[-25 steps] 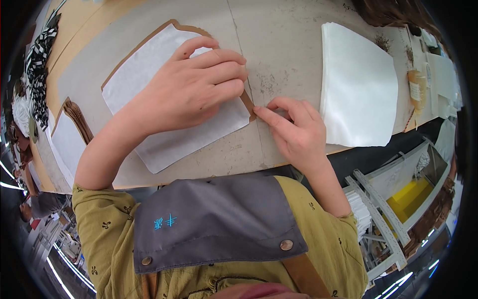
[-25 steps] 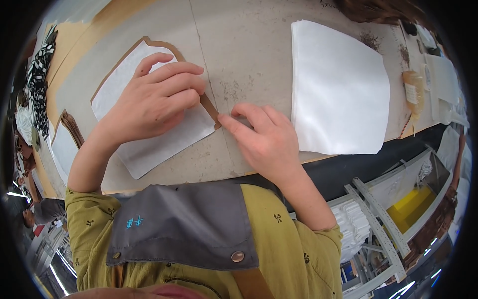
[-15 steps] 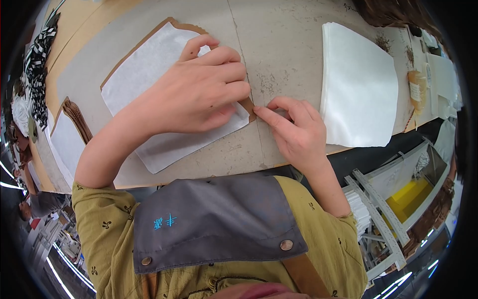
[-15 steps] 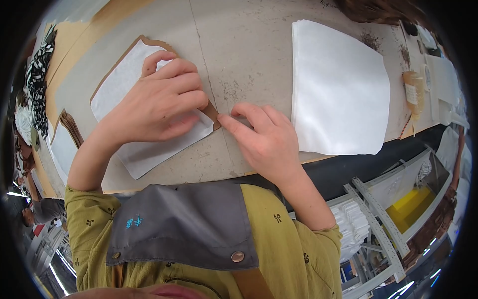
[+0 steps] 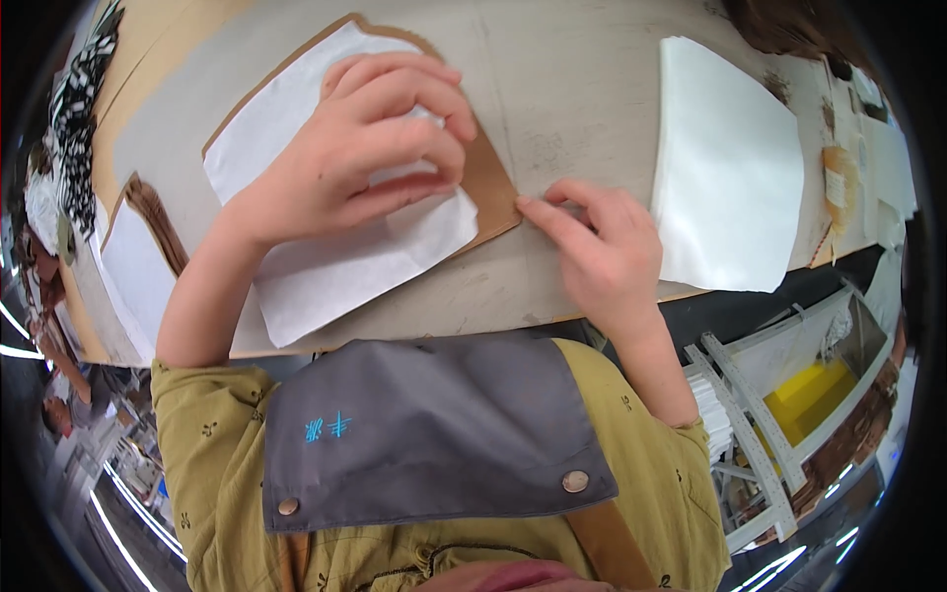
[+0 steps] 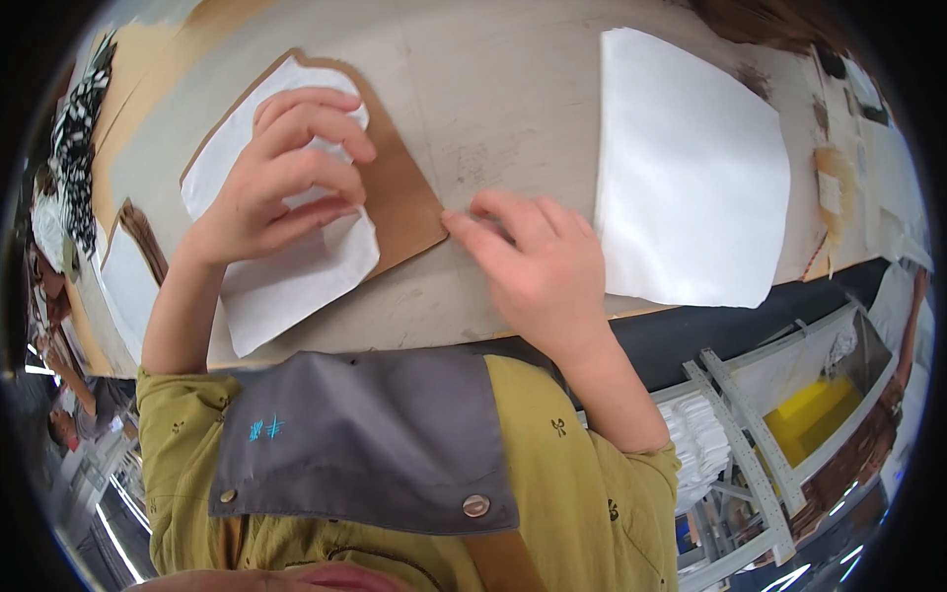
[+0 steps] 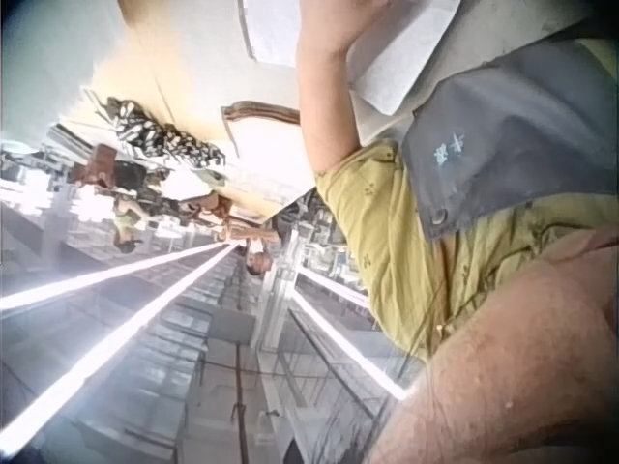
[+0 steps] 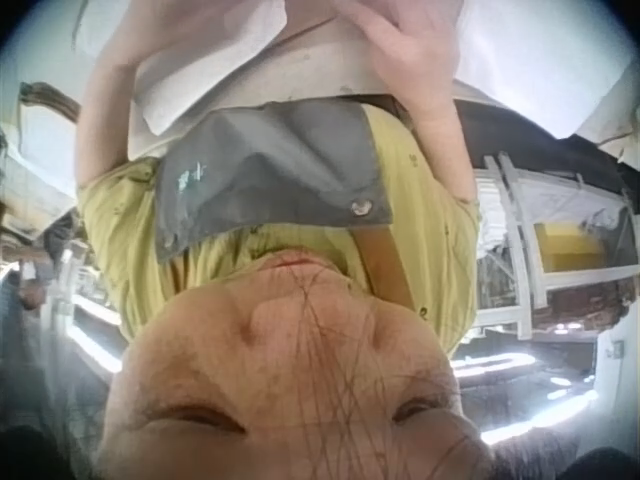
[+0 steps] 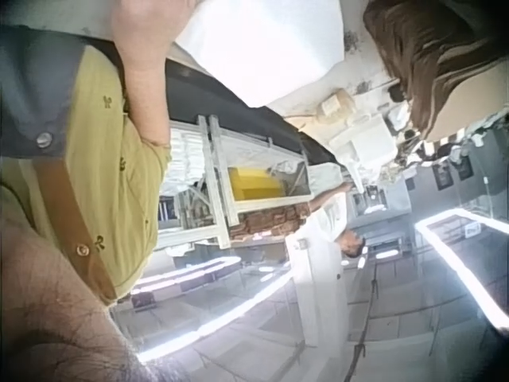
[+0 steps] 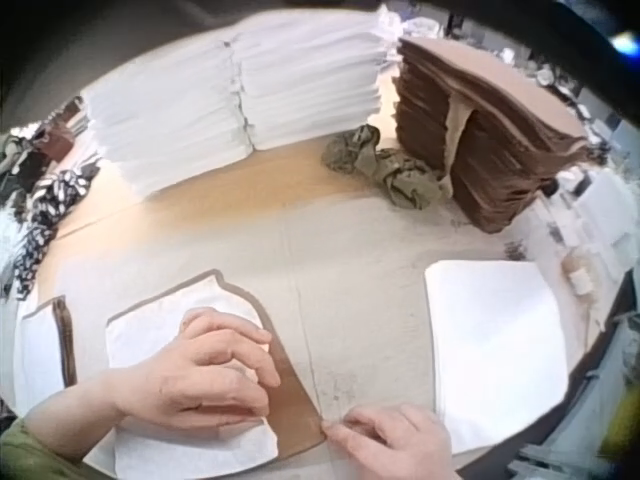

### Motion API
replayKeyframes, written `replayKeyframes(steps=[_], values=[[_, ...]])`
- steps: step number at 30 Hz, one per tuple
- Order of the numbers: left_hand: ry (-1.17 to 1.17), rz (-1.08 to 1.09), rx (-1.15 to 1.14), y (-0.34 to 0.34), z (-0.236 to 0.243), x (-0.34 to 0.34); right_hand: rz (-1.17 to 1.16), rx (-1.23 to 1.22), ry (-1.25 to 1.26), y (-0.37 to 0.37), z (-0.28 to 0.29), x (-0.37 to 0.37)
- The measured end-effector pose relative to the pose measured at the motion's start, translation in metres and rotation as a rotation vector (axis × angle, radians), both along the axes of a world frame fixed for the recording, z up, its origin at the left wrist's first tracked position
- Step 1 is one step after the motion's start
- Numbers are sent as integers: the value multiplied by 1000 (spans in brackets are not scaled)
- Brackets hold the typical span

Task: Applying adhesive to a leather piece and carefully pressing a white paper backing onto it.

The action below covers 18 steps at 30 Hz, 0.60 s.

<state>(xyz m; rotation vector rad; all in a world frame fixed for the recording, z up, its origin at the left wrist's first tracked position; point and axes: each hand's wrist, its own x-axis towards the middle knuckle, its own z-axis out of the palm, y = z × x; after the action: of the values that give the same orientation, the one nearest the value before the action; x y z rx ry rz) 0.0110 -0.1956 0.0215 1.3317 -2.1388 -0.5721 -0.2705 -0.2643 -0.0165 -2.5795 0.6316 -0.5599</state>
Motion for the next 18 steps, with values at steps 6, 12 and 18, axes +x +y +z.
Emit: replayKeyframes(steps=[6,12,18], values=[[91,23,-11,0,-11,-2,-10,74,-60,-2,4,5],[133,-25,-1,3,-23,-5,220,-247,-274,-4,13,36],[183,107,63,18,-17,-15,364,-211,-198,-12,13,45]])
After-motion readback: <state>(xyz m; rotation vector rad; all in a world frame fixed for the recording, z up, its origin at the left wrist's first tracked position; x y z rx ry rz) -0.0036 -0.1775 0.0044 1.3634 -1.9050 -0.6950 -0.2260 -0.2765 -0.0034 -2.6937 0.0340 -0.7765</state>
